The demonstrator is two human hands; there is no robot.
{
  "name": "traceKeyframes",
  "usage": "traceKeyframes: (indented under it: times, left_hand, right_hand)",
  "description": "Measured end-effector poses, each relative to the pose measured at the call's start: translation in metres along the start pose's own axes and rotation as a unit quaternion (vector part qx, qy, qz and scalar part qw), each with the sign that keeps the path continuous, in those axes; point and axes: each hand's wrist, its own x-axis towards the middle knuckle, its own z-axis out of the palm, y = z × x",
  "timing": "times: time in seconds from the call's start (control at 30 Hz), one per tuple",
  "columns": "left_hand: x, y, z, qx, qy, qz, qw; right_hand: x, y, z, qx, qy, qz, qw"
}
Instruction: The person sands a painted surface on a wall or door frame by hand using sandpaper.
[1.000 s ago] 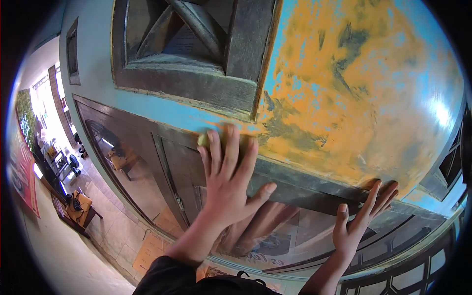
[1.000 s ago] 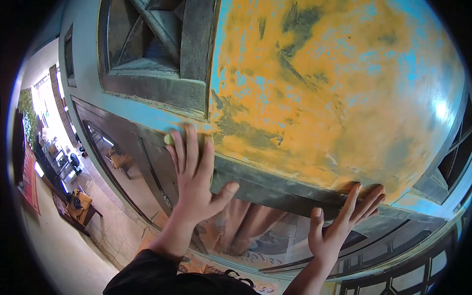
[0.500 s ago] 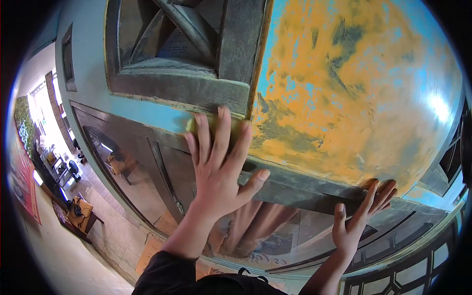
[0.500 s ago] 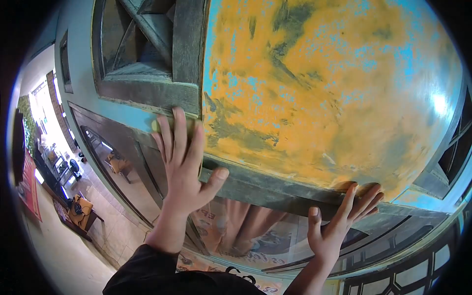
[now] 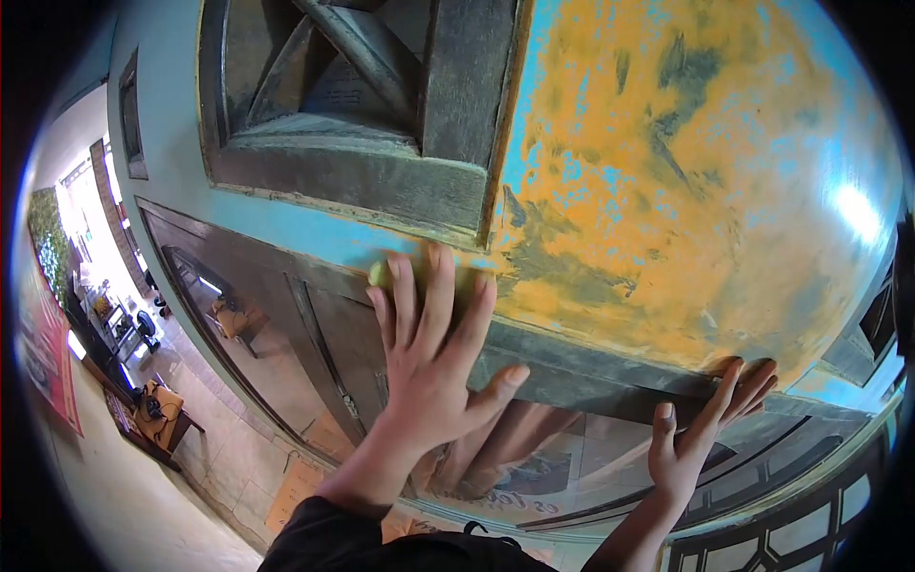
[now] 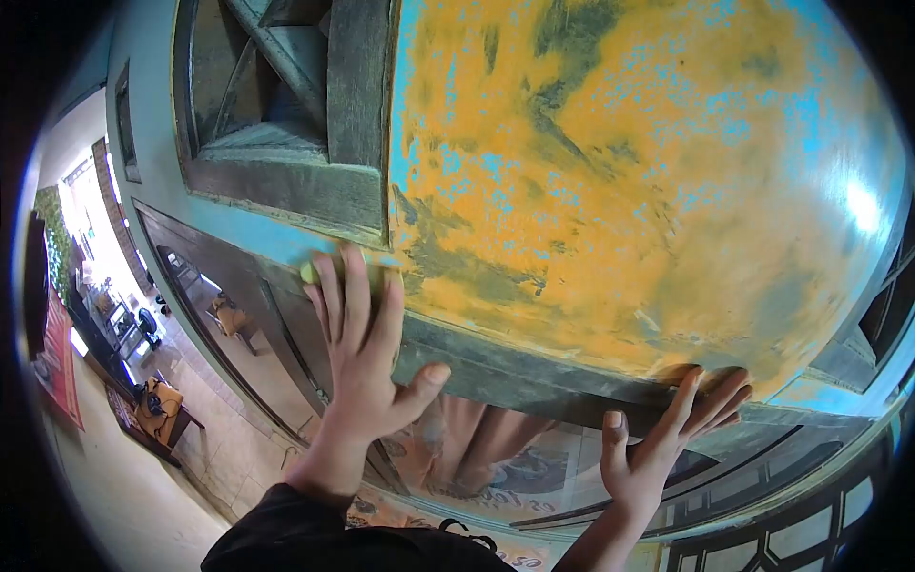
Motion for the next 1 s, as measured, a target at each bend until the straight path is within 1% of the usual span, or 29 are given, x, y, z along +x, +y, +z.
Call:
traceKeyframes:
  times: [0.07, 0.2, 0.33, 0.43, 0.57, 0.7, 0.73, 0.87, 1.0]
  left_hand:
    - [-0.011, 0.001, 0.009, -0.004, 0.016, -0.004, 1.000]
    - [0.017, 0.000, -0.006, 0.003, -0.001, -0.003, 1.000]
    - [-0.007, 0.001, 0.003, -0.019, 0.004, -0.018, 1.000]
    - [-0.007, -0.003, 0.004, -0.014, 0.017, -0.016, 1.000]
    - [0.011, -0.003, -0.008, -0.012, 0.005, -0.023, 1.000]
    - [-0.012, 0.004, 0.005, -0.022, 0.012, -0.034, 0.999]
    - [-0.008, 0.002, 0.006, -0.016, 0.022, -0.023, 0.999]
    - [0.012, 0.001, -0.007, -0.007, -0.002, -0.023, 1.000]
    - [-0.003, 0.005, 0.001, -0.012, 0.005, -0.033, 0.999]
  right_hand:
    - [0.000, -0.002, -0.001, 0.001, 0.002, 0.001, 1.000]
    - [-0.001, 0.001, 0.000, -0.002, -0.002, -0.002, 1.000]
    - [-0.001, -0.002, -0.003, -0.004, -0.005, 0.005, 1.000]
    - [-0.001, -0.002, -0.002, -0.003, -0.005, 0.009, 1.000]
    - [-0.001, -0.001, -0.004, 0.014, -0.016, 0.003, 1.000]
    - [-0.001, -0.001, -0.003, 0.021, -0.013, 0.005, 1.000]
    - [-0.001, -0.001, -0.003, 0.021, -0.014, 0.006, 1.000]
    - [-0.002, 0.001, -0.002, 0.024, -0.013, 0.004, 1.000]
    - [-0.003, 0.001, -0.001, 0.014, -0.007, 0.004, 1.000]
